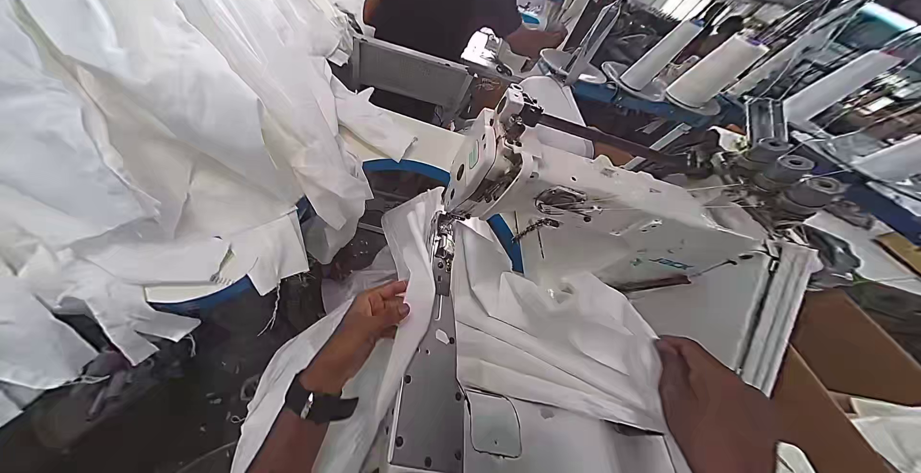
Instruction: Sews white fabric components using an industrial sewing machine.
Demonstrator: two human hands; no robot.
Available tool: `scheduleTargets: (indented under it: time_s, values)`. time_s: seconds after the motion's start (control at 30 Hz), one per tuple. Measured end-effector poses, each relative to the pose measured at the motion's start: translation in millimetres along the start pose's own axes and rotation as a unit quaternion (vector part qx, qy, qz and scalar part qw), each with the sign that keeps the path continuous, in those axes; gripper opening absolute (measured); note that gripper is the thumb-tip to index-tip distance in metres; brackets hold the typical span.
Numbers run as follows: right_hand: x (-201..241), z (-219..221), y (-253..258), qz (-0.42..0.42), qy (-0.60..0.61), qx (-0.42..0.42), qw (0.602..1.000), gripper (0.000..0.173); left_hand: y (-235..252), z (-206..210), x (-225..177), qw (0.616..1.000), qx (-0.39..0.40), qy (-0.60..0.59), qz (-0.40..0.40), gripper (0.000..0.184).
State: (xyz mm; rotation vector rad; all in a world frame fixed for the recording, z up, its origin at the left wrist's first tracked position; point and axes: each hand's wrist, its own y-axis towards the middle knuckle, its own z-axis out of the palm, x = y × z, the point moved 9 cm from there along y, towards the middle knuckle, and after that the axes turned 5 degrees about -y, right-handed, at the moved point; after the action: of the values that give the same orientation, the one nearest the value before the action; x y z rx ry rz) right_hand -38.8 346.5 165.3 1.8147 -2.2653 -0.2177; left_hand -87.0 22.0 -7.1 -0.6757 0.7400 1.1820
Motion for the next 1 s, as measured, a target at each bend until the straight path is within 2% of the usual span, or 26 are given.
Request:
scheduleTargets:
  time_s: [0.07, 0.1, 0.13, 0.17, 0.2, 0.23, 0.27, 0.3, 0.33, 0.37, 0.4, 0.43, 0.47, 0.5, 0.53, 0.57, 0.6, 0.67, 0.73, 0.8, 0.87, 0.93, 1.0]
  values:
    - [74.3, 9.5, -32.5, -0.194, 0.083, -0.014, 0.977, 0.023, 18.4, 5.5, -17.3, 0.993, -0.022, 0.113, -0.006, 0.035]
    - [113.6, 21.8, -49.0, -0.293, 0.137, 0.024, 0.946, 0.021, 29.2, 8.3, -23.0, 0.987, -0.017, 0.159, -0.007, 0.039]
    - [137.9, 33.9, -57.3, -0.358, 0.163, 0.079, 0.916, 0.018, 38.1, 10.4, -25.6, 0.979, -0.016, 0.202, 0.005, 0.042]
    - [142.6, 44.1, -50.6, -0.373, 0.141, 0.123, 0.909, 0.017, 43.4, 10.8, -25.2, 0.969, -0.022, 0.244, 0.027, 0.044]
    - [129.8, 51.8, -27.2, -0.328, 0.077, 0.158, 0.928, 0.018, 45.3, 9.5, -23.9, 0.959, -0.033, 0.277, 0.049, 0.045]
    - [102.1, 55.4, 8.5, -0.21, 0.001, 0.193, 0.958, 0.023, 44.7, 8.6, -21.6, 0.956, -0.047, 0.283, 0.062, 0.046]
    - [71.6, 53.4, 40.6, -0.09, -0.056, 0.175, 0.979, 0.025, 43.4, 6.5, -19.5, 0.957, -0.06, 0.275, 0.071, 0.046]
    - [53.1, 49.2, 59.1, -0.01, -0.088, 0.137, 0.987, 0.028, 42.4, 5.3, -17.3, 0.961, -0.065, 0.256, 0.079, 0.045]
    - [57.6, 42.2, 68.3, 0.0, -0.098, 0.091, 0.991, 0.032, 43.9, 9.0, -17.8, 0.967, -0.062, 0.229, 0.092, 0.044]
    - [85.7, 42.4, 63.1, -0.067, -0.087, 0.052, 0.993, 0.039, 42.7, 13.9, -20.6, 0.971, -0.052, 0.208, 0.103, 0.042]
    - [122.8, 52.2, 42.0, -0.181, -0.05, 0.028, 0.982, 0.048, 34.8, 21.8, -20.4, 0.972, -0.035, 0.204, 0.11, 0.04]
    - [161.7, 66.1, 22.1, -0.301, 0.004, 0.013, 0.953, 0.051, 26.0, 30.4, -24.5, 0.966, -0.024, 0.222, 0.132, 0.037]
    - [191.5, 80.5, 9.0, -0.394, 0.049, 0.013, 0.918, 0.047, 14.6, 35.6, -28.7, 0.95, -0.038, 0.262, 0.164, 0.032]
    - [205.6, 90.0, 5.5, -0.451, 0.074, -0.005, 0.889, 0.034, -0.8, 36.2, -29.3, 0.927, -0.068, 0.312, 0.198, 0.03]
    - [208.3, 94.4, 13.1, -0.474, 0.072, -0.03, 0.877, 0.016, -16.4, 31.3, -27.2, 0.9, -0.095, 0.362, 0.222, 0.035]
    - [203.8, 94.2, 26.5, -0.474, 0.06, -0.06, 0.877, 0.015, -28.8, 21.8, -19.0, 0.884, -0.108, 0.404, 0.209, 0.044]
    - [198.3, 91.0, 38.9, -0.457, 0.056, -0.084, 0.884, 0.022, -38.5, 8.2, -9.5, 0.884, -0.106, 0.422, 0.169, 0.05]
    - [185.3, 85.0, 49.9, -0.431, 0.07, -0.113, 0.892, 0.026, -54.2, -4.0, 4.0, 0.891, -0.086, 0.43, 0.121, 0.036]
    - [176.8, 94.1, 36.7, -0.419, 0.113, -0.087, 0.897, 0.025, -62.6, -7.2, 11.8, 0.893, -0.062, 0.439, 0.076, 0.036]
    - [182.9, 102.3, 25.7, -0.402, 0.156, -0.042, 0.901, 0.029, -44.4, -16.9, 25.3, 0.918, -0.04, 0.394, 0.02, 0.038]
    - [179.6, 102.2, 24.7, -0.363, 0.158, -0.015, 0.918, 0.038, -20.4, -30.1, 50.9, 0.931, -0.079, 0.355, -0.033, 0.049]
    - [148.9, 91.5, 40.0, -0.276, 0.132, -0.013, 0.952, 0.035, -4.7, -41.8, 71.3, 0.912, -0.154, 0.368, -0.093, 0.061]
    - [105.8, 74.0, 54.7, -0.197, 0.105, -0.057, 0.973, 0.027, 9.3, -44.2, 84.1, 0.889, -0.17, 0.395, -0.155, 0.06]
